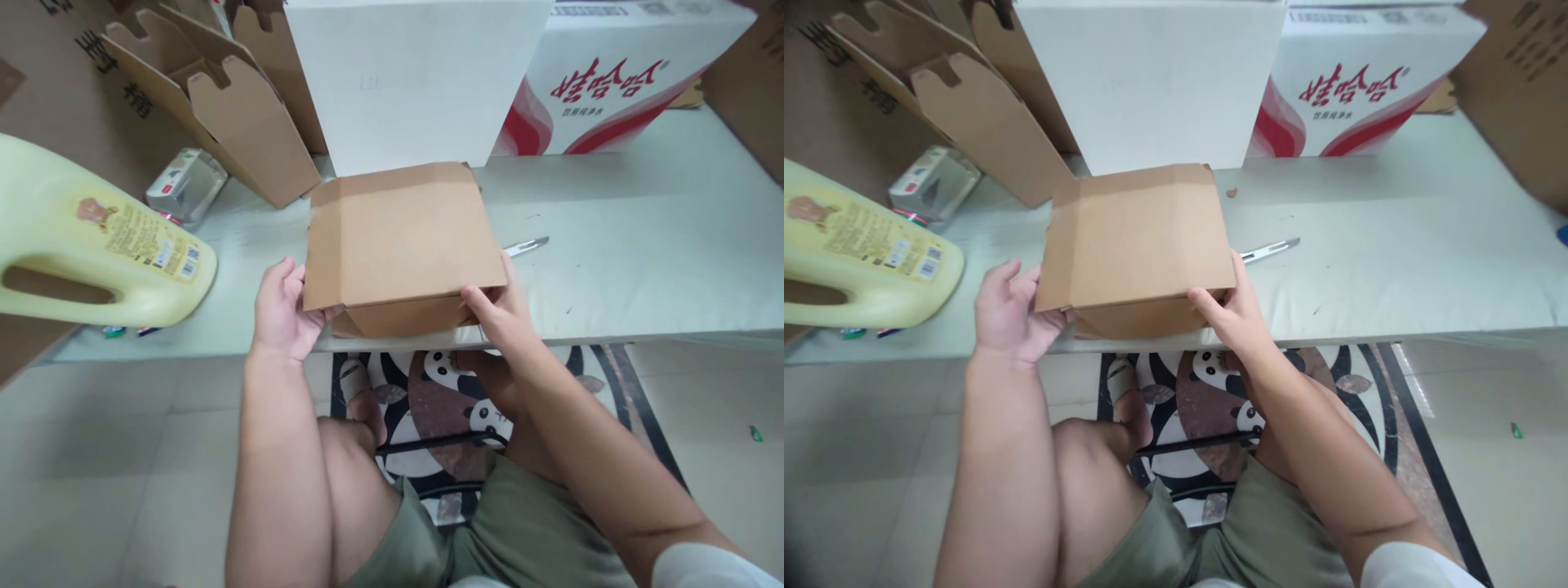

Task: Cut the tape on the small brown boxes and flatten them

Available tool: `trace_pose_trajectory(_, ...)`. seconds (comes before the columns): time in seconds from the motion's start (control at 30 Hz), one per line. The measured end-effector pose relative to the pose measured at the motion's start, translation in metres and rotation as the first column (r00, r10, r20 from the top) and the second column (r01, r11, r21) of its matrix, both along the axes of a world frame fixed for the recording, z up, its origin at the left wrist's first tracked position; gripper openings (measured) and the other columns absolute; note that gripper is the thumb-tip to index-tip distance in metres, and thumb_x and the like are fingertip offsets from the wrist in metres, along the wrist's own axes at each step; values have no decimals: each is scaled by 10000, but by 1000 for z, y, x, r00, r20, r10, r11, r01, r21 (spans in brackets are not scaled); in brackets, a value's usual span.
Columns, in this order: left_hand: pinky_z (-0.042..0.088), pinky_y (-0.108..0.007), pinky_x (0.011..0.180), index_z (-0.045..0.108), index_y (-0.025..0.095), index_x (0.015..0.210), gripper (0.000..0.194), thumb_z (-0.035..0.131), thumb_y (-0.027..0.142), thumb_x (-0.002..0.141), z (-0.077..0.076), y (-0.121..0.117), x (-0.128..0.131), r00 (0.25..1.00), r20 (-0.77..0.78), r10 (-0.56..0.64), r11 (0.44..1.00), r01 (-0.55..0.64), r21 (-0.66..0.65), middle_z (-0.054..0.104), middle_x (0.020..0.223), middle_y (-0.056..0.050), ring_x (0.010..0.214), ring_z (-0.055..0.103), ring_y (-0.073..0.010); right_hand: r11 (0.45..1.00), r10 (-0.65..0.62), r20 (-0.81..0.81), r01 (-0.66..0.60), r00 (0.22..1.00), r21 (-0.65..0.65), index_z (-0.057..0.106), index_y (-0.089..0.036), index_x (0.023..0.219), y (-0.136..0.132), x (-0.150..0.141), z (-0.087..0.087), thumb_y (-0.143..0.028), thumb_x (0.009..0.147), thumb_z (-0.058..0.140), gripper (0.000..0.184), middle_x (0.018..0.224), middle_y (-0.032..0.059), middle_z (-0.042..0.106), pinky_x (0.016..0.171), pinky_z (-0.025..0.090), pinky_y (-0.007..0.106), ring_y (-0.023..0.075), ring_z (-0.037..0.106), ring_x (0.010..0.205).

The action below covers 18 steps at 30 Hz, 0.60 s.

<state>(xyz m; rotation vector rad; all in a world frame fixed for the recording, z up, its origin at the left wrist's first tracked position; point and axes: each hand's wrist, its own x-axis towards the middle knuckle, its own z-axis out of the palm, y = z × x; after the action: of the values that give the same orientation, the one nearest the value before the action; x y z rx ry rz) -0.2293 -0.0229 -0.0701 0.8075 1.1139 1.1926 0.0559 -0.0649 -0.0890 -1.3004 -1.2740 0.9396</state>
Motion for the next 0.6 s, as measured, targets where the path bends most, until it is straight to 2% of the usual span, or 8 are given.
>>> trace_pose_trajectory(0.07, 559, -350, 643, 687, 213, 1038, 524, 577, 683, 833, 3, -3, 3, 1000, 14, 8, 1000, -9, 3, 728, 948, -115, 944, 707, -299, 1000, -8, -31, 8, 999, -5, 492, -268, 1356, 2, 0, -2, -627, 812, 738, 696, 1335, 137, 675, 1034, 576, 543, 344, 652, 1252)
trace_pose_trajectory(0.13, 530, -311, 628, 694, 220, 1004, 492, 646, 667, 804, 4, -5, 8, 994, -27, 107, 992, -105, 72, 734, 987, -97, 941, 692, -267, 1000, -4, -47, 4, 999, 4, 513, -280, 1329, 4, 1, -5, -587, 837, 734, 620, 1331, 122, 682, 1051, 566, 546, 337, 660, 1245)
trace_pose_trajectory(0.3, 481, -249, 591, 691, 212, 815, 298, 819, 450, 688, 0, -2, 16, 922, -245, 301, 941, -245, 234, 703, 773, -17, 723, 638, -169, 999, -32, -46, 32, 998, -3, 530, -280, 1295, 2, -3, -7, -582, 820, 757, 607, 1237, 112, 711, 908, 614, 502, 319, 699, 1112)
trace_pose_trajectory(0.37, 461, -241, 558, 687, 213, 798, 248, 800, 404, 689, 1, -1, 16, 906, -268, 327, 934, -267, 239, 679, 715, 0, 671, 630, -160, 997, -74, -33, 74, 997, 4, 545, -273, 1277, 0, -5, -7, -597, 805, 769, 614, 1196, 101, 715, 866, 611, 466, 301, 698, 1070)
trace_pose_trajectory(0.43, 448, -242, 542, 688, 208, 798, 202, 740, 391, 729, 3, -1, 14, 913, -246, 326, 936, -275, 220, 662, 691, 0, 662, 639, -165, 994, -107, -55, 108, 993, 11, 582, -273, 1217, 0, -5, -8, -622, 830, 734, 543, 1151, 77, 712, 846, 597, 423, 272, 691, 1038)
trace_pose_trajectory(0.53, 466, -253, 562, 716, 194, 858, 188, 653, 336, 752, 1, 2, 6, 910, -233, 343, 934, -304, 190, 658, 697, -6, 658, 642, -168, 983, -177, -193, 181, 965, 5, 627, -276, 1059, 1, -3, -9, -623, 902, 630, 381, 1011, 30, 688, 801, 560, 356, 217, 676, 941)
trace_pose_trajectory(0.6, 525, -265, 669, 742, 198, 949, 270, 698, 268, 692, -5, 4, -2, 865, -323, 385, 918, -323, 228, 721, 813, -20, 777, 690, -180, 970, -224, -301, 243, 927, 26, 644, -277, 979, 3, -2, -8, -576, 904, 630, 309, 929, 12, 659, 764, 534, 323, 193, 658, 884)
